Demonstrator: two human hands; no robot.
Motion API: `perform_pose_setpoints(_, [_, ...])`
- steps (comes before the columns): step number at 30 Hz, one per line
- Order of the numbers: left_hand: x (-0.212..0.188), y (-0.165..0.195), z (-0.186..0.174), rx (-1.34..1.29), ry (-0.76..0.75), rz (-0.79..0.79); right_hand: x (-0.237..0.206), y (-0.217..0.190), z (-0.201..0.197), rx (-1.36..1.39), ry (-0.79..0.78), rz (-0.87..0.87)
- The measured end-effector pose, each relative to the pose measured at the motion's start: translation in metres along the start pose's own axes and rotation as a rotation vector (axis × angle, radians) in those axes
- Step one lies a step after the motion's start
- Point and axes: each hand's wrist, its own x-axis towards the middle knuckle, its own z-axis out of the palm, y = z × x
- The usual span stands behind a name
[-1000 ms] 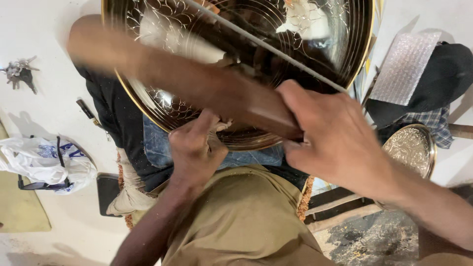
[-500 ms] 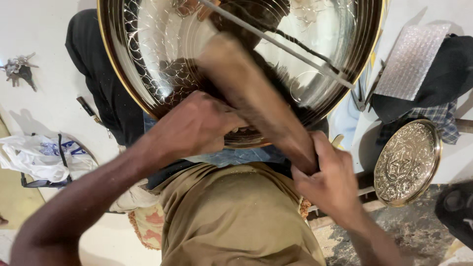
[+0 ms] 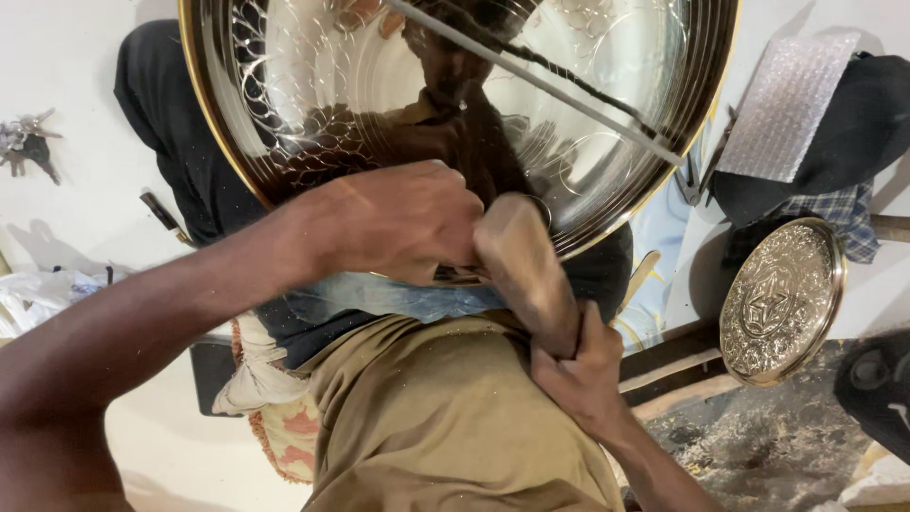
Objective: The person hammers a large round metal plate with a wooden mallet while holding a metal rod across the surface. The person repeatedly strikes the plate to create or refine a patterned texture.
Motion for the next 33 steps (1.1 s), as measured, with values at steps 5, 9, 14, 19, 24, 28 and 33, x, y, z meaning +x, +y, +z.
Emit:
perform_pose_setpoints(5, [-0.011, -0.002, 0.01, 0.215, 0.352, 0.15, -0.003, -0.013, 0.0, 0.036, 0.071, -0.075])
perform_pose_setpoints(9, [-0.02, -0.002, 0.004, 0.053, 0.332, 0.011, 0.0, -0.024, -0.001, 0.085, 0.009, 0.147])
perform_pose_setpoints(14, [-0.02, 0.012, -0.002, 0.063, 0.009, -0.345, 0.003, -0.026, 0.004, 0.112, 0.036, 0.079])
perform_pose_setpoints(19, [-0.021, 0.012, -0.003, 0.012, 0.219, -0.214, 0.0, -0.025, 0.002, 0.206, 0.04, 0.122])
perform_pose_setpoints(24, [-0.022, 0.005, 0.008, -0.017, 0.304, -0.136, 0.007, -0.029, -0.009, 0.03, -0.051, 0.124])
perform_pose_setpoints(28, [-0.025, 0.005, 0.012, 0.033, 0.322, -0.155, 0.016, -0.037, -0.015, 0.179, 0.134, 0.013])
perform_pose_setpoints(33, [-0.026, 0.015, 0.013, -0.022, 0.171, -0.359, 0.025, -0.04, -0.026, 0.031, -0.039, 0.108])
